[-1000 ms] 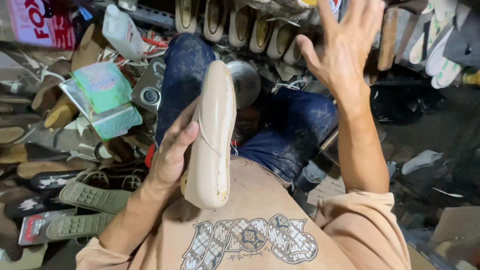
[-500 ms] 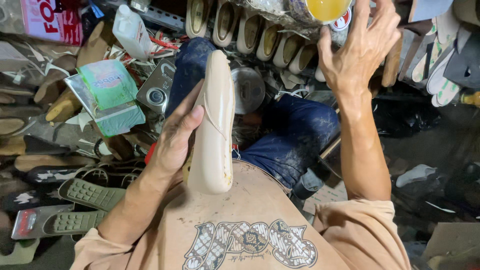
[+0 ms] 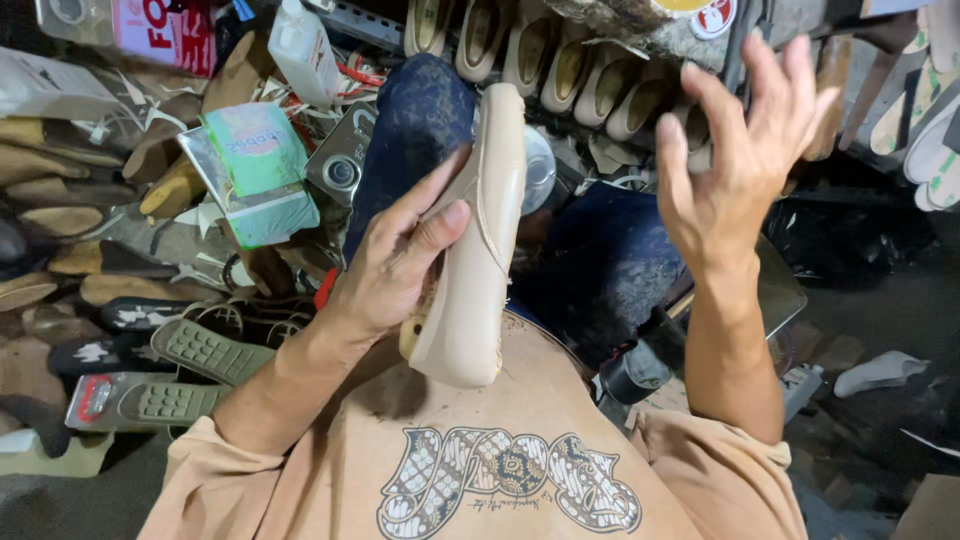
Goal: The person holds a beige shoe and repeatedly rubs its sole and sides with their fingers. They rotate the shoe to access different areas and occasionally reach for a container on the workbench.
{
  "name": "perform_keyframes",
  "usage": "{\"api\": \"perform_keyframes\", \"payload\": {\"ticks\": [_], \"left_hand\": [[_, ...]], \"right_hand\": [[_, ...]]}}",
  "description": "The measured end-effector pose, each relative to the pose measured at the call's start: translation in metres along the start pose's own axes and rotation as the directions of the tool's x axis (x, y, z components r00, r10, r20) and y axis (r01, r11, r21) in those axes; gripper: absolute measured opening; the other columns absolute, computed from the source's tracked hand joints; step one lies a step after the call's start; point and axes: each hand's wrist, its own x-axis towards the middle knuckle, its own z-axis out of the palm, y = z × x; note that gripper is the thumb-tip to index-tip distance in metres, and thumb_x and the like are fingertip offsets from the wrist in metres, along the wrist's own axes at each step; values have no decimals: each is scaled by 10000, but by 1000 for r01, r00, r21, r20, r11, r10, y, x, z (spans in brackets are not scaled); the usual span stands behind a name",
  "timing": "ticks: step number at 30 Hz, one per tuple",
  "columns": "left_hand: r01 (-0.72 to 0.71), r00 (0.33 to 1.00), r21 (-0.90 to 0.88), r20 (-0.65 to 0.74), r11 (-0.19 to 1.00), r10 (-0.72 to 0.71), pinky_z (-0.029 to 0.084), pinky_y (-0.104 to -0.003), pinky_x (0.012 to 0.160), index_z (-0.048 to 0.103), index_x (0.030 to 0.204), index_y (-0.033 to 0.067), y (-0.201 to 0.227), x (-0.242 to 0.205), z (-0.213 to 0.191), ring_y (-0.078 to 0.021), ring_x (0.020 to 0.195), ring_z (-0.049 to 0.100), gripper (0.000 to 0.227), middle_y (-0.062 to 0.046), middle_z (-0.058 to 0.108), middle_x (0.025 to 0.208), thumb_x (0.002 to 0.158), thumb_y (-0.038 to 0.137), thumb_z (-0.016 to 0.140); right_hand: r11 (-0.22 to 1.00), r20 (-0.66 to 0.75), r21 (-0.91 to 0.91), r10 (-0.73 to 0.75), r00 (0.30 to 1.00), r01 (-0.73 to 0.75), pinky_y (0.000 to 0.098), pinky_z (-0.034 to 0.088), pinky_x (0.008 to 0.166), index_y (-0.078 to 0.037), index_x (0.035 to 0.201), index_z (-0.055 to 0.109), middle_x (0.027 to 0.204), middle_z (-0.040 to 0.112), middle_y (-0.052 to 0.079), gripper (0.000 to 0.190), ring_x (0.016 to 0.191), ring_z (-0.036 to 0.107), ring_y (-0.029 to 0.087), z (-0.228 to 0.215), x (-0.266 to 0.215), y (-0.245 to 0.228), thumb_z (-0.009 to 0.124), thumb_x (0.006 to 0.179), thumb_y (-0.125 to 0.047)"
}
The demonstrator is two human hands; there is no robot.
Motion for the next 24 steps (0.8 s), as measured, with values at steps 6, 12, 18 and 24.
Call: {"api": "perform_keyframes", "payload": {"ticks": [6, 12, 18, 24], "left_hand": [[-50, 995, 89, 85, 995, 42, 470, -265, 1116, 398, 1530, 106, -2, -5, 16, -149, 1348, 534, 649, -141, 520, 1542, 982, 419, 550], [-5, 990, 206, 140, 979, -24, 508, -207, 706, 392, 1553, 167, 2, -11, 26, -43, 828, 549, 662, -61, 694, 1196, 972, 454, 532], [-67, 988, 190, 148, 980, 39, 479, -237, 1069, 391, 1535, 124, 5, -14, 26, -121, 1310, 562, 644, -124, 531, 1539, 992, 443, 525], [-105, 981, 211, 183, 972, 66, 334, -287, 1217, 382, 1533, 91, 6, -17, 25, -192, 1469, 438, 646, -161, 438, 1599, 1002, 429, 523]], "right_hand": [[809, 20, 586, -71, 997, 46, 696, 250, 1347, -179, 1456, 527, 1657, 203, 261, 531, 1599, 198, 432, -24, -84, -93, 475, 1052, -519], [813, 87, 582, -73, 994, 9, 748, 124, 1344, -251, 1490, 498, 1679, 80, 321, 588, 1613, 96, 501, -13, -111, -106, 341, 1070, -632], [814, -50, 561, -151, 987, 153, 627, 181, 1330, -272, 1391, 548, 1654, 179, 261, 489, 1581, 175, 430, -7, -123, -112, 388, 1072, -607], [808, -334, 455, -235, 913, 374, 441, 270, 1262, -362, 1160, 714, 1612, 357, 96, 418, 1520, 305, 285, -9, -112, -109, 375, 1070, -589]]}}
